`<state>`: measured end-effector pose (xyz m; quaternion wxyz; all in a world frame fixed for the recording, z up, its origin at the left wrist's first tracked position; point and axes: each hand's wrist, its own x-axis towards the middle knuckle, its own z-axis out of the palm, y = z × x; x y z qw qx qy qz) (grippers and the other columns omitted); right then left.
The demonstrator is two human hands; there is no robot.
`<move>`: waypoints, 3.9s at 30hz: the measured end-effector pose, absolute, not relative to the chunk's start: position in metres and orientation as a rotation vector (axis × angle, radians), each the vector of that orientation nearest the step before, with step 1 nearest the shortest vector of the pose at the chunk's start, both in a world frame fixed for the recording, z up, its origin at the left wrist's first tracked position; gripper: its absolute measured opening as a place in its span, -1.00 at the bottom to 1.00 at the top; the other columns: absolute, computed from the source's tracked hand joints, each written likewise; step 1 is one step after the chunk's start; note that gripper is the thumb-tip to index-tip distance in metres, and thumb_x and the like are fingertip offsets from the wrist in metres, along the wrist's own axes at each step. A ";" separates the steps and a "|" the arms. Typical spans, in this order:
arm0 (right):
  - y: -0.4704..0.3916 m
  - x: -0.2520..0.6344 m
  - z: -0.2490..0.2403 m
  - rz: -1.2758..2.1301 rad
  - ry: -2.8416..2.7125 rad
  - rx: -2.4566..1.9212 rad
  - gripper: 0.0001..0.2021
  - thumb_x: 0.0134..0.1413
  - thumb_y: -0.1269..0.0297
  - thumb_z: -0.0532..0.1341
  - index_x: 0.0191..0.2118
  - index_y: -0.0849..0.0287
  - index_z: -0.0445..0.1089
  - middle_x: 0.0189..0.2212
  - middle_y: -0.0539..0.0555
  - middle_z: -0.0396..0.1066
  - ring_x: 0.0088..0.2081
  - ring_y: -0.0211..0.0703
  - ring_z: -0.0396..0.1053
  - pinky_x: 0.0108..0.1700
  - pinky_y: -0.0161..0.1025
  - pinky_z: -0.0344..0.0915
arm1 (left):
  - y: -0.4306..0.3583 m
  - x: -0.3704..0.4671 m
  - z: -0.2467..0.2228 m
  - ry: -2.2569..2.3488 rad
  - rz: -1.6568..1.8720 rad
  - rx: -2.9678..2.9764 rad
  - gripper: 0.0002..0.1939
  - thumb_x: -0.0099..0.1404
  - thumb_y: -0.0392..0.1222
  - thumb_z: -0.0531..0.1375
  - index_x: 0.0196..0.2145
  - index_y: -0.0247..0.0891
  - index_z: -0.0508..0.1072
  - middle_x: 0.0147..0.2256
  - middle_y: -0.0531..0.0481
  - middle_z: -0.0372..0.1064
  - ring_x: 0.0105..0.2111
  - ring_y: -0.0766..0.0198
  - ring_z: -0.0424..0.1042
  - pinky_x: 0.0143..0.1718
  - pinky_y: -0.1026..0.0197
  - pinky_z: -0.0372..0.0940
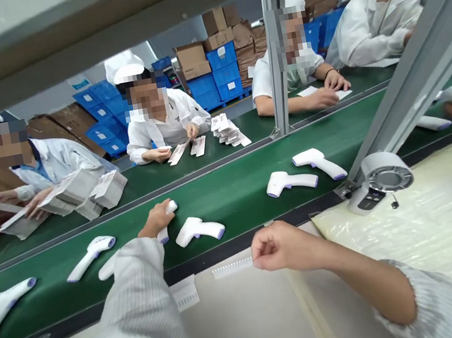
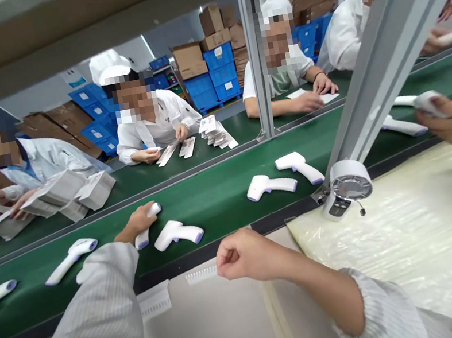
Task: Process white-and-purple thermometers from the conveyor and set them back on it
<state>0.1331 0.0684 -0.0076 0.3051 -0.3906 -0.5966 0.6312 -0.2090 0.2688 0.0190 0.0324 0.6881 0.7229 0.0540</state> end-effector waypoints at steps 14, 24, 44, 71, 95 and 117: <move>0.048 0.126 0.022 1.524 -0.808 -0.569 -0.80 -0.19 0.17 0.52 -0.51 0.14 0.55 -0.25 0.03 0.52 -0.40 -0.28 0.39 -0.37 -0.25 0.40 | 0.043 -0.023 0.036 1.014 1.039 1.265 -0.40 0.22 0.04 0.36 0.13 -0.02 0.24 -0.16 0.04 0.28 -0.34 0.32 0.30 -0.33 0.24 0.36; 0.052 0.126 0.021 1.461 -0.826 -0.695 -0.84 -0.22 0.23 0.47 -0.56 0.15 0.54 -0.22 0.05 0.44 -0.44 -0.29 0.35 -0.47 -0.28 0.31 | 0.038 -0.008 0.031 1.119 1.065 1.263 -0.43 0.26 0.02 0.30 0.18 0.04 0.24 -0.06 0.04 0.24 -0.24 0.28 0.28 -0.26 0.24 0.25; 0.059 0.125 0.013 1.510 -0.757 -0.686 -0.71 -0.26 0.11 0.54 -0.50 0.12 0.48 -0.43 0.01 0.45 -0.42 -0.24 0.31 -0.40 -0.26 0.30 | 0.043 -0.010 0.021 1.086 1.122 1.249 -0.57 0.35 0.19 0.22 0.07 -0.01 0.38 0.05 -0.05 0.36 -0.06 0.12 0.39 -0.15 0.16 0.35; 0.098 0.175 -0.022 0.857 -2.049 -1.629 -0.75 0.13 0.44 0.21 -0.10 0.17 0.56 -0.16 0.16 0.56 -0.19 -0.04 0.49 -0.13 -0.19 0.35 | 0.230 -0.228 0.024 2.061 0.835 1.929 -0.65 0.29 0.04 0.30 -0.17 -0.33 0.54 0.05 -0.21 0.44 0.33 -0.27 0.14 0.22 -0.36 0.22; 0.054 0.131 0.009 1.569 -1.025 -0.747 -0.80 -0.12 0.14 0.45 -0.46 0.13 0.53 -0.25 0.05 0.54 -0.31 -0.19 0.44 -0.24 -0.20 0.40 | 0.042 -0.035 0.018 1.185 1.165 1.165 -0.31 0.20 -0.01 0.30 0.24 -0.02 0.20 -0.18 0.01 0.28 -0.31 0.25 0.34 -0.34 0.22 0.33; 0.049 0.117 0.011 1.502 -0.829 -0.766 -0.78 -0.19 0.14 0.48 -0.54 0.12 0.51 -0.35 0.02 0.42 -0.35 -0.20 0.31 -0.32 -0.21 0.26 | 0.030 -0.010 0.016 1.225 1.087 1.163 -0.40 0.23 0.03 0.20 0.21 0.00 0.22 0.02 -0.03 0.25 -0.22 0.23 0.31 -0.29 0.23 0.23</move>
